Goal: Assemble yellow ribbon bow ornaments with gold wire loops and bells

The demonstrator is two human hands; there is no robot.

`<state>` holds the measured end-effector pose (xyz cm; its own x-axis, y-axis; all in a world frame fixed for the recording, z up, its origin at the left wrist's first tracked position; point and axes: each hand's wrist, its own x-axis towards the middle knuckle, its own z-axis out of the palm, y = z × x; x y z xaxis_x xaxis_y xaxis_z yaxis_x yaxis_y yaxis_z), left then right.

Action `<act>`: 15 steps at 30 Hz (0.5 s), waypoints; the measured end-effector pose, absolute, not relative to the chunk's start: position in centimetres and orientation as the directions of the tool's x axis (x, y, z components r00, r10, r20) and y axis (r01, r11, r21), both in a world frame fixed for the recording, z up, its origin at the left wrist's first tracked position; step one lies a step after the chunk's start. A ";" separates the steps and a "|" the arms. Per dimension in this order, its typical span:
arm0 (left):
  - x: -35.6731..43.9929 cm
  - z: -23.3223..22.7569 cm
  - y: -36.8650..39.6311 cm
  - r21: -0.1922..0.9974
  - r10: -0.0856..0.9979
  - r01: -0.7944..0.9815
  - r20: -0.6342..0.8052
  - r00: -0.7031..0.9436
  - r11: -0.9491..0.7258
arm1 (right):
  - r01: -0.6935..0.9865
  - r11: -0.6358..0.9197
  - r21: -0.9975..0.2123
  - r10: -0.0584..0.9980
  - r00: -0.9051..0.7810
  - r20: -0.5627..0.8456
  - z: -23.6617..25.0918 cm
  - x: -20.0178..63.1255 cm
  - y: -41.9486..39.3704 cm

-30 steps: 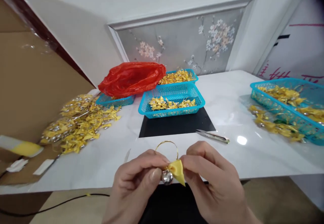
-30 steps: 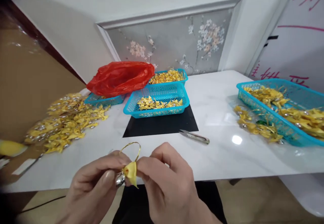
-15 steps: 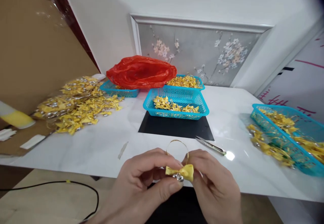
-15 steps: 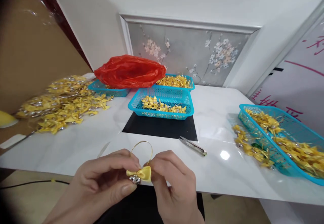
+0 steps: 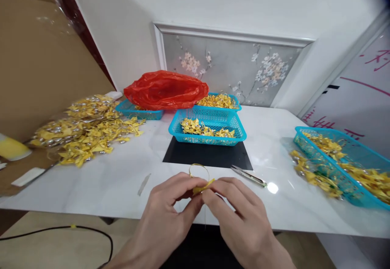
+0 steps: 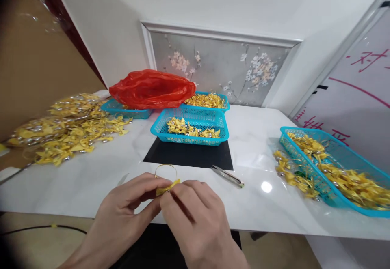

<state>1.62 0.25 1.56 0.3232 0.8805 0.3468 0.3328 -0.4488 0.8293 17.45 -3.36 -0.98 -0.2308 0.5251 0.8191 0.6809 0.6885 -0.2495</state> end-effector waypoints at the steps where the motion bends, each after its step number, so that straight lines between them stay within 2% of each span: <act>1: 1.6 1.6 0.3 0.833 0.881 0.331 0.337 0.332 -0.444 | 0.688 0.691 -0.222 0.510 -0.246 0.824 -1.0 17.3 -3.2; 4: 1.7 1.6 0.7 0.842 0.887 0.332 0.317 0.335 -0.426 | 0.657 0.727 -0.201 0.436 -0.215 0.874 -1.0 16.7 -3.1; 7: 1.7 1.7 0.9 0.859 0.910 0.336 0.296 0.292 -0.387 | 0.494 0.801 -0.339 0.428 -0.077 0.900 -0.8 16.3 -3.4; 11: 1.3 1.5 1.3 0.892 0.923 0.277 0.291 0.251 -0.356 | 0.358 0.764 -0.537 0.545 0.089 0.834 -0.4 16.0 -4.2; 15: 0.7 0.9 1.8 0.883 0.929 0.304 0.304 0.211 -0.358 | -0.021 0.677 -0.736 0.711 0.277 0.646 0.2 16.4 -5.7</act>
